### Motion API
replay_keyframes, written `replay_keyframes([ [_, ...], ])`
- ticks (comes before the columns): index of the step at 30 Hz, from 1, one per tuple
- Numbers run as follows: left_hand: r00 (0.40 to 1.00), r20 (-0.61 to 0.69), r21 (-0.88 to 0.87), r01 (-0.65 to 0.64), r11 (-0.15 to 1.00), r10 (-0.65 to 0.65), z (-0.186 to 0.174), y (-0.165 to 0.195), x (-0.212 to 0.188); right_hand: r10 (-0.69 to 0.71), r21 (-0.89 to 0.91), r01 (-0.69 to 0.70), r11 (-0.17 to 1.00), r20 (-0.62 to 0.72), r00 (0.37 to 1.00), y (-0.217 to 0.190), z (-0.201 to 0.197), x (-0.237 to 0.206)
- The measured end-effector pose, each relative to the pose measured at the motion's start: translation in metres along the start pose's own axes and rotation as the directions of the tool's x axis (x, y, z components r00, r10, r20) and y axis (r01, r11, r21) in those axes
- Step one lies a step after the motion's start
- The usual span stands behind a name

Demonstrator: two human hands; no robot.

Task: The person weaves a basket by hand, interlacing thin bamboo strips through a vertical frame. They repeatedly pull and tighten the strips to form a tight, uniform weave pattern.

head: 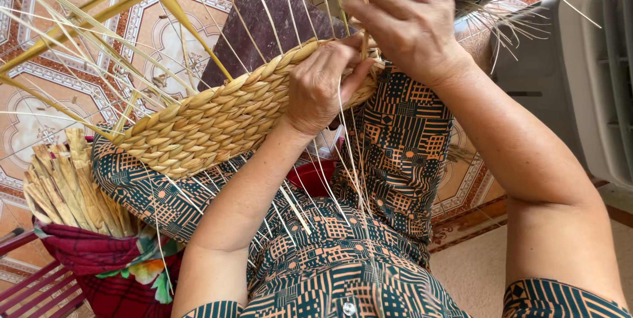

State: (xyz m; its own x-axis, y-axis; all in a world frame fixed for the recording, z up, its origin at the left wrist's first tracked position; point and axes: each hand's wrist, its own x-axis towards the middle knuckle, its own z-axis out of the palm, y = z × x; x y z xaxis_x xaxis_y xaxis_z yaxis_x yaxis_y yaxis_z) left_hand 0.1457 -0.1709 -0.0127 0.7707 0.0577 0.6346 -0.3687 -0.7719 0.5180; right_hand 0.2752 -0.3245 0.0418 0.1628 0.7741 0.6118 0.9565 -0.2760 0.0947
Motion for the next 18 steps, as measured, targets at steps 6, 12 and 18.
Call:
replay_keyframes([
  [6, 0.989, -0.094, -0.011, 0.109, 0.994, -0.110, 0.007, 0.000, 0.010, 0.120, 0.423, -0.192, 0.886, 0.192, 0.974, 0.005, 0.000, -0.002],
  [12, 0.957, 0.056, -0.006, 0.287, 0.958, -0.286, 0.008, -0.008, 0.011, 0.271, 0.374, -0.419, 0.827, 0.386, 0.882, 0.020, 0.001, -0.011],
  [18, 0.986, 0.036, 0.098, 0.161, 0.982, -0.165, 0.012, -0.003, 0.018, 0.218, 0.349, -0.523, 0.777, 0.630, 0.745, 0.037, 0.008, -0.009],
])
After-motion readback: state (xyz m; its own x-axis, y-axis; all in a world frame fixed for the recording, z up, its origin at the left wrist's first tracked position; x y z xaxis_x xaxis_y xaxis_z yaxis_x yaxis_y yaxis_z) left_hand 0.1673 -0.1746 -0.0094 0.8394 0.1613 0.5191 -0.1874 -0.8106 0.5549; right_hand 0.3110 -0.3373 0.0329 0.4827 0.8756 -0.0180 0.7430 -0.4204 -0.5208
